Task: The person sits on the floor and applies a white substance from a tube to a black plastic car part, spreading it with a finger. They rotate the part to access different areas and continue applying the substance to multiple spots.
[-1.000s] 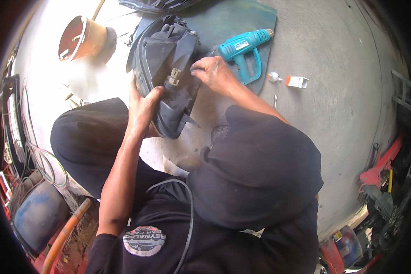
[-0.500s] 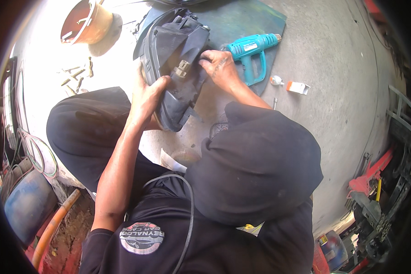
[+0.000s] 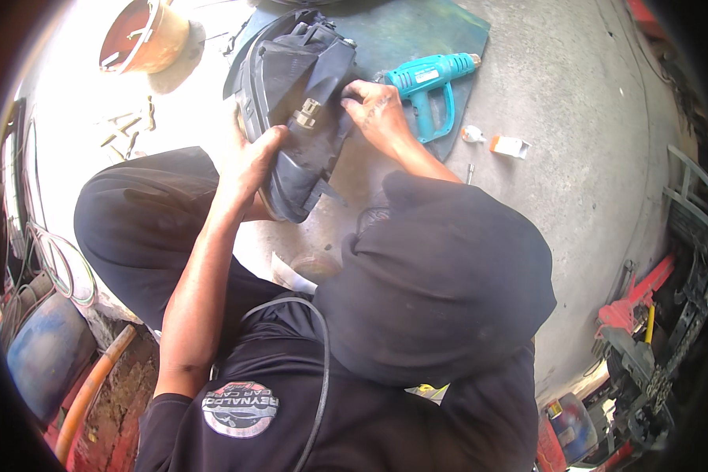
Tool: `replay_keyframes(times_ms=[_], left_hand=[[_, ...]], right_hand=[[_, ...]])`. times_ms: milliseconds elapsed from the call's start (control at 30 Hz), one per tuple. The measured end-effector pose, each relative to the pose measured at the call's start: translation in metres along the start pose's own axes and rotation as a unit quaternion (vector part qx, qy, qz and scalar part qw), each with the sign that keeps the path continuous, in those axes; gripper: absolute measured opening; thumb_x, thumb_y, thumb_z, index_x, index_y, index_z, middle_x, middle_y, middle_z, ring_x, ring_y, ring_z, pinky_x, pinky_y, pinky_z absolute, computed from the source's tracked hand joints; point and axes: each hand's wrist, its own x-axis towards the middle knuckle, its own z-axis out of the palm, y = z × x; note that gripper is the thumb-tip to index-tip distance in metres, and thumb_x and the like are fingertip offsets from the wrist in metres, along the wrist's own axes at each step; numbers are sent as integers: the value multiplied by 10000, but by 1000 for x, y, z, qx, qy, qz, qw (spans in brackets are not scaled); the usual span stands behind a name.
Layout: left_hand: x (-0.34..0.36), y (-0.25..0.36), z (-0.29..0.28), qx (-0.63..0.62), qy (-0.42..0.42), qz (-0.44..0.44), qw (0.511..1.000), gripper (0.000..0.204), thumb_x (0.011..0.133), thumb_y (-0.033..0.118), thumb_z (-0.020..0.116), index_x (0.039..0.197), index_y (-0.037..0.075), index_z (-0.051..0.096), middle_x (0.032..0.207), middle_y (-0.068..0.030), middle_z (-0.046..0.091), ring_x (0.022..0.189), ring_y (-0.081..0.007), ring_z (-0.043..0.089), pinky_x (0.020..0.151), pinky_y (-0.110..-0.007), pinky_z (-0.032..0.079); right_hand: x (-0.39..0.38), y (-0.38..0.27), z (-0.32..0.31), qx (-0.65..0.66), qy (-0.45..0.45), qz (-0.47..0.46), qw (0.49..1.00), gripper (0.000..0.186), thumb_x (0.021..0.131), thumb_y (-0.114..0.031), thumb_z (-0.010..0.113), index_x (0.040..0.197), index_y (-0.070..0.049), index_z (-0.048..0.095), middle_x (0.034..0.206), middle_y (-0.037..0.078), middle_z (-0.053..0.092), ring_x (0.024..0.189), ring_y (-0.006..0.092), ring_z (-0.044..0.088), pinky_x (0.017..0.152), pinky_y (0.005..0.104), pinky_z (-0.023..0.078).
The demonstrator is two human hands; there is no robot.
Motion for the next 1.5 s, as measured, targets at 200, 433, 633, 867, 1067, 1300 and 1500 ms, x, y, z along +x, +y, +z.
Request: replay_keyframes(times_ms=[200, 433, 633, 867, 1067, 1300, 1500], left_hand=[[-1, 7, -1, -24, -8, 14, 1000, 1060, 802, 294, 807, 1600, -109, 238, 1489, -339, 508, 1365, -388, 547, 1158, -426, 425], [-2, 7, 6, -18, 37, 63, 997, 730, 811, 204, 770, 1456, -12, 507, 1287, -218, 620, 1144, -308, 641, 994, -431, 534], [0, 4, 1, 1, 10, 34, 999, 960, 809, 275, 792, 1562, -80, 314, 1464, -308, 503, 1339, -377, 535, 1133, -432, 428], [3, -3, 0, 19, 2, 17, 1000, 1112, 800, 327, 810, 1619, -119, 203, 1592, -353, 389, 1480, -409, 427, 1224, -429, 342], [5, -2, 0, -24, -12, 10, 1000, 1125, 795, 308, 815, 1620, -126, 185, 1601, -355, 378, 1482, -394, 425, 1218, -420, 352], [7, -7, 1, -32, 7, 8, 999, 997, 805, 290, 803, 1575, -84, 291, 1525, -318, 438, 1390, -374, 496, 1158, -431, 406], [7, -10, 3, 25, 57, 59, 996, 793, 813, 279, 793, 1482, -19, 487, 1366, -240, 560, 1243, -340, 588, 1061, -465, 487]], right_hand=[[6, 11, 9, 12, 17, -15, 1000, 207, 880, -115, 724, 1039, 14, 748, 831, 216, 723, 726, 281, 713, 719, 377, 545], [7, 17, 13, 28, 49, -36, 998, 184, 869, -102, 715, 1008, 16, 743, 806, 229, 706, 718, 311, 709, 704, 390, 539], [7, 17, 11, 26, 27, -20, 999, 186, 866, -104, 716, 1008, 13, 748, 811, 226, 716, 731, 290, 725, 706, 385, 545], [-1, 7, 4, -20, -51, -5, 998, 169, 872, -76, 737, 1024, -11, 773, 826, 198, 745, 726, 273, 737, 703, 372, 566], [-8, 13, 5, -29, -65, -68, 995, 159, 877, -37, 724, 1030, -6, 752, 838, 186, 744, 728, 277, 738, 689, 380, 563], [-9, 20, 8, -48, -86, -134, 986, 157, 837, -11, 716, 993, 2, 731, 895, 181, 739, 809, 328, 738, 738, 406, 582], [-12, 28, 12, -140, -65, -221, 963, 130, 802, -29, 750, 920, -32, 695, 866, 146, 717, 868, 360, 712, 773, 441, 582]])
